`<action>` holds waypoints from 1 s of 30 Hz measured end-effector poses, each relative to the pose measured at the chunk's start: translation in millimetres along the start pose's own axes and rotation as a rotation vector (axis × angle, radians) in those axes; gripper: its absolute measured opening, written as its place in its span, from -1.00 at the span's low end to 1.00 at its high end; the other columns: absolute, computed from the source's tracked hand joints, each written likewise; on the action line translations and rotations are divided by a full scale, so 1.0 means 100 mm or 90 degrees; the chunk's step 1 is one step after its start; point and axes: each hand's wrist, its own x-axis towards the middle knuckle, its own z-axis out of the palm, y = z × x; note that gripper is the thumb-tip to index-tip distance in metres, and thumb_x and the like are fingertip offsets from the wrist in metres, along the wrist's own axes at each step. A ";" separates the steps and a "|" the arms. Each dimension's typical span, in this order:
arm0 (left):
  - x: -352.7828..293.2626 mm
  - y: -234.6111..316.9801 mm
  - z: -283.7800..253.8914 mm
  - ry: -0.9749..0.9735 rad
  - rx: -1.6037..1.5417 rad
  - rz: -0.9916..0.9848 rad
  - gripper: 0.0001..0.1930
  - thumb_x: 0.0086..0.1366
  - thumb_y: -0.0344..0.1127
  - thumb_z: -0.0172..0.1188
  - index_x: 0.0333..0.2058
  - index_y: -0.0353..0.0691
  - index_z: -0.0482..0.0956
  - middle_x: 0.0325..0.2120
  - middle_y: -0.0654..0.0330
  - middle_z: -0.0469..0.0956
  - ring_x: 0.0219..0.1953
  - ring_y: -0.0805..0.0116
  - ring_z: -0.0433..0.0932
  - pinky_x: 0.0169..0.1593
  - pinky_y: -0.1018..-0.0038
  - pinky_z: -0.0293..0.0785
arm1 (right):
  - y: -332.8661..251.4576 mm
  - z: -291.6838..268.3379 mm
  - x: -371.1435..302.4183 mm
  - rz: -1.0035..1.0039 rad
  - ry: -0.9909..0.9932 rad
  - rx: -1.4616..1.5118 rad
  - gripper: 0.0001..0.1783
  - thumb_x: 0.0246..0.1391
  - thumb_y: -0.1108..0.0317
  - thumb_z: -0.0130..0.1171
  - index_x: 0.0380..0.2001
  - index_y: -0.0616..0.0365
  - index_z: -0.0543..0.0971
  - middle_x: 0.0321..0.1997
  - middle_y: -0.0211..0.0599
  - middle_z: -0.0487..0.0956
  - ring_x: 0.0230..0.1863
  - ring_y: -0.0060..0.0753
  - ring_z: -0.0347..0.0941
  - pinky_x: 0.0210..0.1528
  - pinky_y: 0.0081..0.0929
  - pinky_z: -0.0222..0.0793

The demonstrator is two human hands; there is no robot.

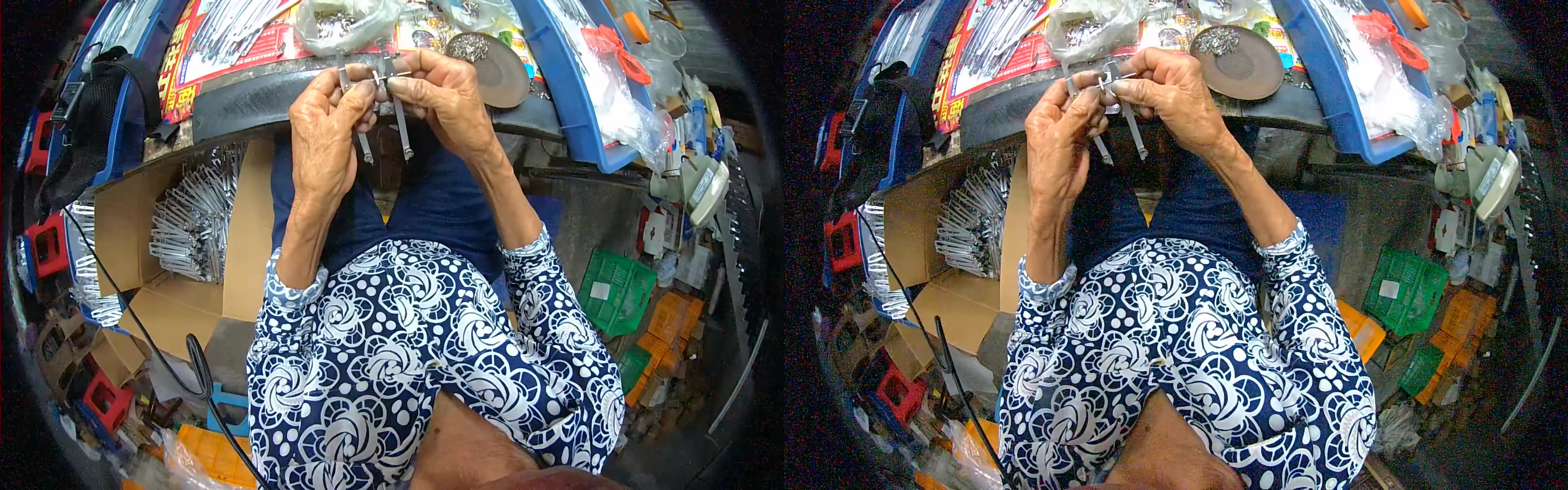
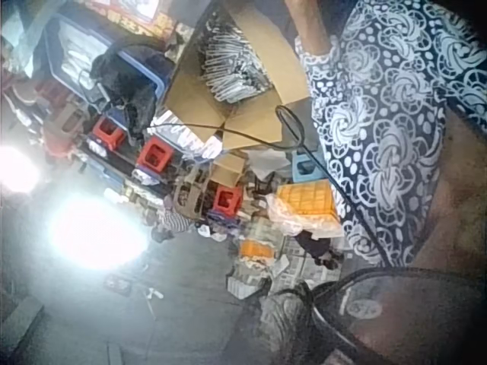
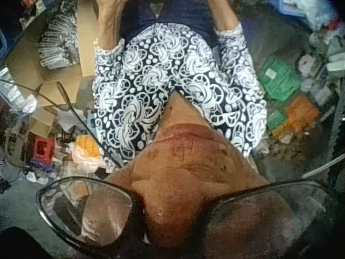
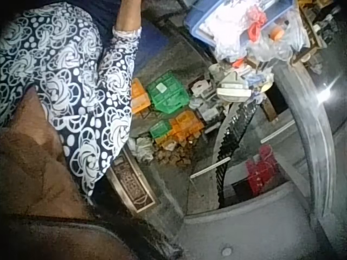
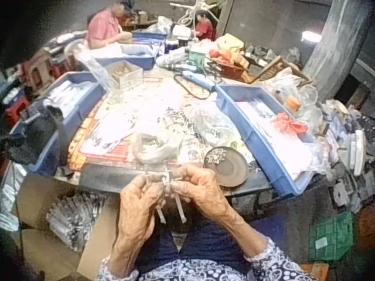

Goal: The person assembles metal parts by picking up pins and inserting them into the joints of metal brackets by hand.

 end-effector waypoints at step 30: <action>-0.03 -0.05 0.10 0.033 -0.073 0.036 -0.84 0.15 -0.49 -0.01 -0.29 -0.43 0.31 -0.52 0.13 0.47 -0.58 0.56 0.35 -0.52 0.71 0.26 | -0.01 0.02 -0.05 -0.041 0.130 0.145 -0.89 -0.05 0.49 0.07 -0.52 0.37 0.43 -0.69 -0.49 0.34 -0.71 -0.78 0.12 -0.67 -0.84 0.03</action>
